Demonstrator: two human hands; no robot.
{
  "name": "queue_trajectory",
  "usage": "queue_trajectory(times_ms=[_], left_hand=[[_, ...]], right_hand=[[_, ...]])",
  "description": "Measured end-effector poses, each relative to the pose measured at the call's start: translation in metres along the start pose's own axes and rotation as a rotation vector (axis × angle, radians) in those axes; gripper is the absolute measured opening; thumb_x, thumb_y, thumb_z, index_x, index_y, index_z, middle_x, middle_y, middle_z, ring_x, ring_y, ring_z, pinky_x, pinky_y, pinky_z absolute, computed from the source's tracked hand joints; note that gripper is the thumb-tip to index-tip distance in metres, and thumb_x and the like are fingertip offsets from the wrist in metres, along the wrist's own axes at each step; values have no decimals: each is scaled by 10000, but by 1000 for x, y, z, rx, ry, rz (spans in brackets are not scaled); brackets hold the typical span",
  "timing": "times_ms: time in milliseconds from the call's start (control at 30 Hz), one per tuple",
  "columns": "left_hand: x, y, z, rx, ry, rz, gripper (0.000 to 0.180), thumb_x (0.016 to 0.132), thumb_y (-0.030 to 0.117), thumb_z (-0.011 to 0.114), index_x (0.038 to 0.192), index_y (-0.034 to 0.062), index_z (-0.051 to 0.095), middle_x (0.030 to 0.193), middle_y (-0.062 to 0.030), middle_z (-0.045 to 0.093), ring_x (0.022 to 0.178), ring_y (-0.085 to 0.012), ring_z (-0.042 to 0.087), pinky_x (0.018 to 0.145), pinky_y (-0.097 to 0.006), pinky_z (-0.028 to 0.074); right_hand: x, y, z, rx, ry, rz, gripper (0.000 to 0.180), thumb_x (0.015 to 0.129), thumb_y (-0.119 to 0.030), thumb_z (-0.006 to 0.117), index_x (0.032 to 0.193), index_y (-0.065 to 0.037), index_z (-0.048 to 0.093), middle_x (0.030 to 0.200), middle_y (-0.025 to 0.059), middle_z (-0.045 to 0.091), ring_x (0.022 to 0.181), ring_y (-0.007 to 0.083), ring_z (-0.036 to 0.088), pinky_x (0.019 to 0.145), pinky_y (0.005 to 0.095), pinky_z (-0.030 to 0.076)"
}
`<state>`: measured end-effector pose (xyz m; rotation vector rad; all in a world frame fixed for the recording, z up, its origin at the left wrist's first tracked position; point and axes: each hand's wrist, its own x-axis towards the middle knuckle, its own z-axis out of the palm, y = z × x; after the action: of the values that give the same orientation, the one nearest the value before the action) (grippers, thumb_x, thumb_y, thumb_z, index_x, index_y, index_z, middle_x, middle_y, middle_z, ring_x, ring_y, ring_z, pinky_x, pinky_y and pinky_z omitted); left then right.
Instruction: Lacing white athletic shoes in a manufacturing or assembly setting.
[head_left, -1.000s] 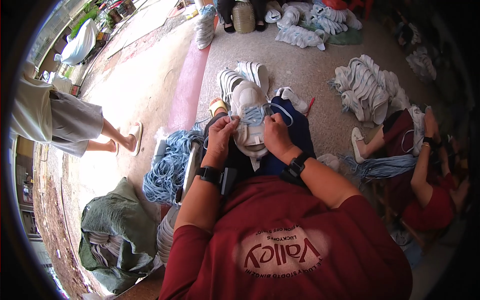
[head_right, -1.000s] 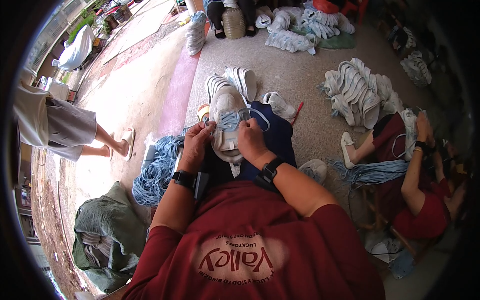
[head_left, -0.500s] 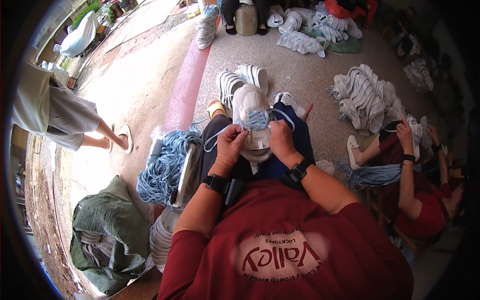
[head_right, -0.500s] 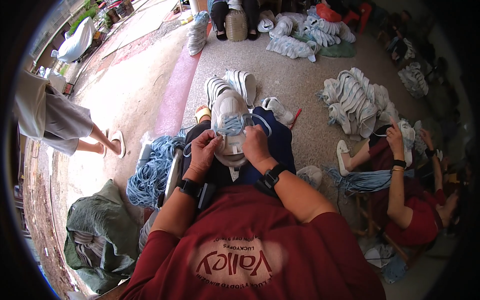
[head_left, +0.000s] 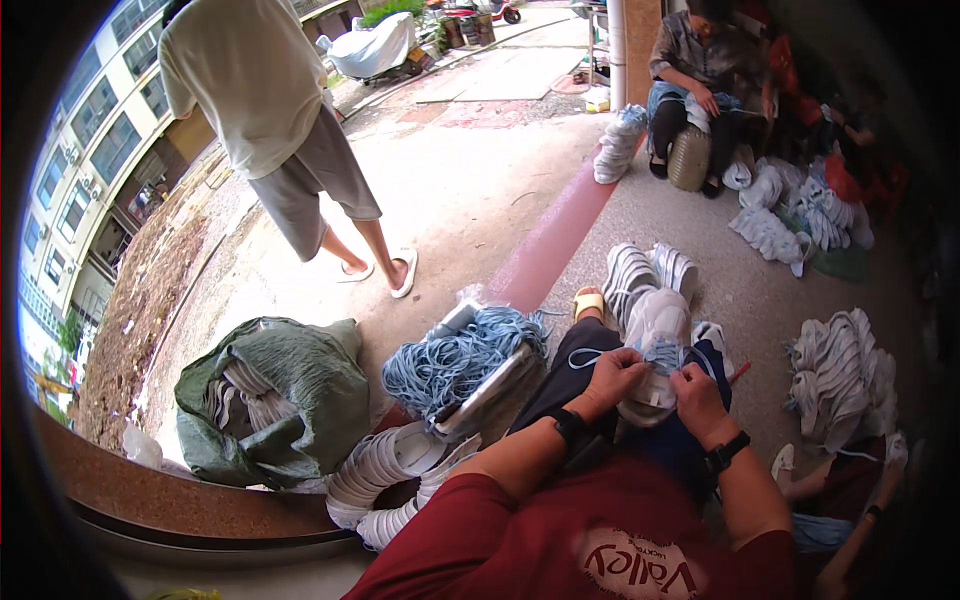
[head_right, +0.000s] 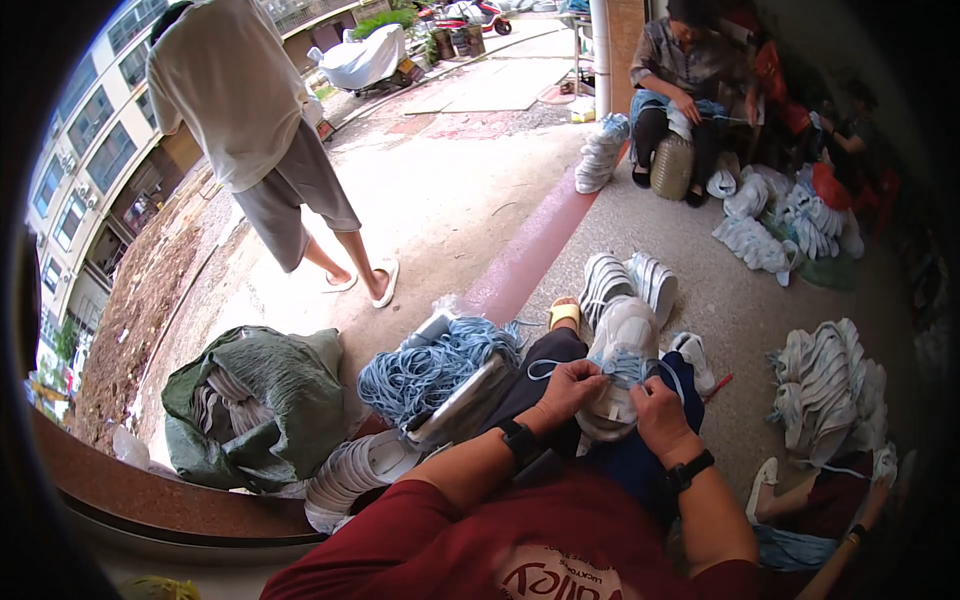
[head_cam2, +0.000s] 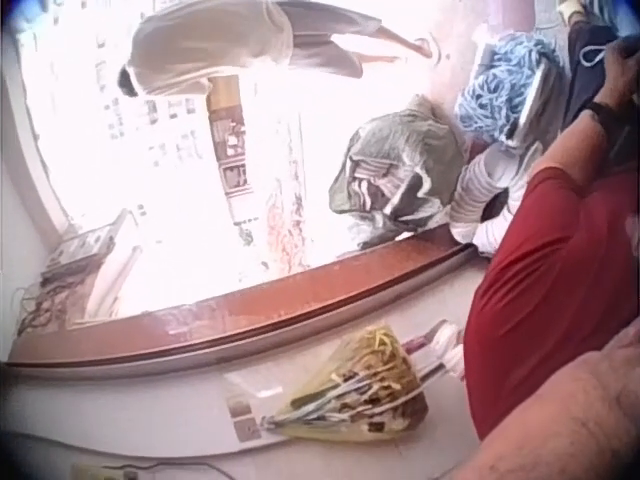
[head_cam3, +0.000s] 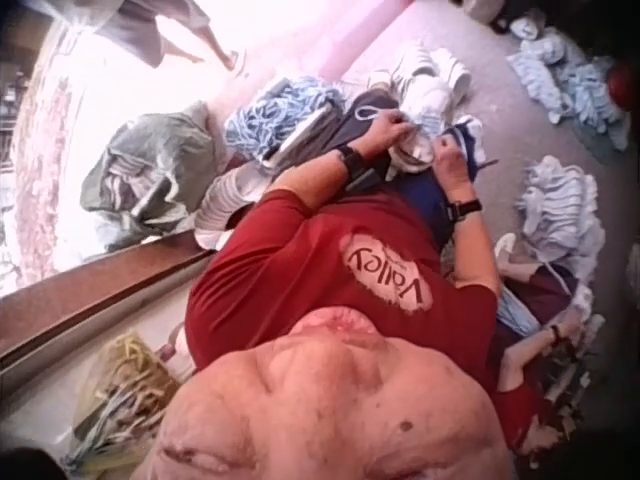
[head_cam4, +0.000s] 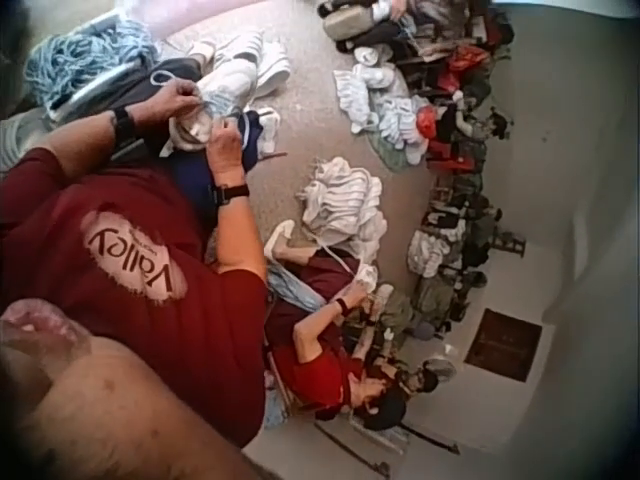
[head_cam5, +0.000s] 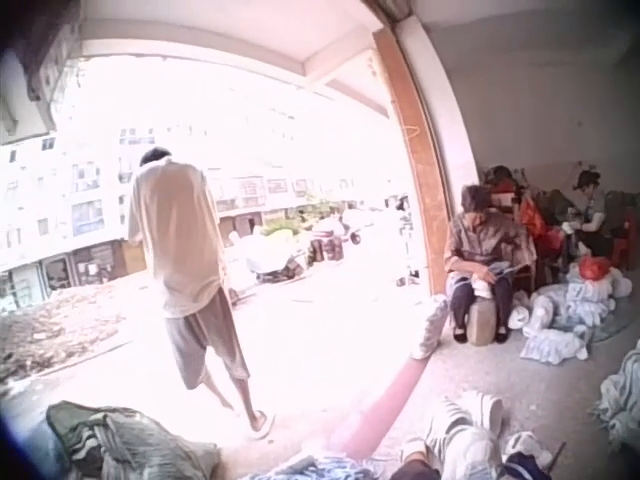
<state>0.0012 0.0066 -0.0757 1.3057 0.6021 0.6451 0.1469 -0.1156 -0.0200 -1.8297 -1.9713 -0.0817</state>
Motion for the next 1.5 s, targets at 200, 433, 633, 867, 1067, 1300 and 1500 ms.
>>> queue_trajectory(times_ms=[200, 433, 633, 867, 1067, 1300, 1500], left_hand=[[2, -11, -7, -78, 9, 11, 108, 825, 105, 640, 753, 36, 598, 686, 53, 559, 627, -23, 467, 566, -193, 398], [-3, -2, -8, -130, 64, -45, 100, 812, 93, 641, 741, 39, 594, 685, 49, 557, 622, -23, 467, 557, -189, 393], [-8, 6, -14, -215, 53, -85, 88, 802, 59, 635, 728, 51, 589, 676, 49, 552, 603, -26, 465, 552, -184, 390], [-8, 14, -10, -123, 46, -85, 160, 832, 98, 621, 687, 89, 553, 610, 66, 487, 531, -20, 395, 495, -179, 309], [-4, 12, -6, -101, 97, -87, 130, 815, 75, 622, 696, 66, 568, 625, 58, 505, 552, -23, 410, 504, -182, 332], [1, 12, -6, 382, 122, -9, 145, 725, 120, 675, 754, -11, 619, 634, -74, 620, 566, -100, 553, 561, -261, 457], [-5, 18, 0, 439, 215, 56, 130, 751, 109, 668, 779, -6, 616, 631, -47, 612, 565, -117, 556, 547, -261, 452]], right_hand=[[21, -10, -19, -207, -37, -262, 31, 684, -26, 529, 711, -19, 542, 814, 162, 515, 740, 314, 511, 650, 386, 438], [21, -59, -10, 241, 6, -288, 63, 687, -17, 587, 707, -41, 532, 840, 128, 483, 788, 303, 491, 714, 376, 410], [23, -30, 14, 182, 113, 6, 52, 738, -63, 586, 693, -51, 563, 807, 124, 497, 762, 307, 492, 679, 386, 406], [13, -23, 29, 218, 168, 123, 137, 717, -30, 606, 852, -37, 630, 829, 119, 507, 778, 277, 520, 721, 377, 413], [12, -23, 36, 253, 201, 173, 207, 689, -28, 636, 895, -28, 632, 853, 114, 515, 791, 284, 520, 739, 376, 414], [11, -18, 39, 307, 210, 188, 216, 699, -2, 585, 904, -34, 648, 866, 120, 536, 813, 293, 523, 738, 377, 408], [11, -20, 41, 289, 202, 213, 210, 727, 1, 549, 902, -42, 656, 872, 119, 540, 817, 295, 520, 738, 374, 398]])
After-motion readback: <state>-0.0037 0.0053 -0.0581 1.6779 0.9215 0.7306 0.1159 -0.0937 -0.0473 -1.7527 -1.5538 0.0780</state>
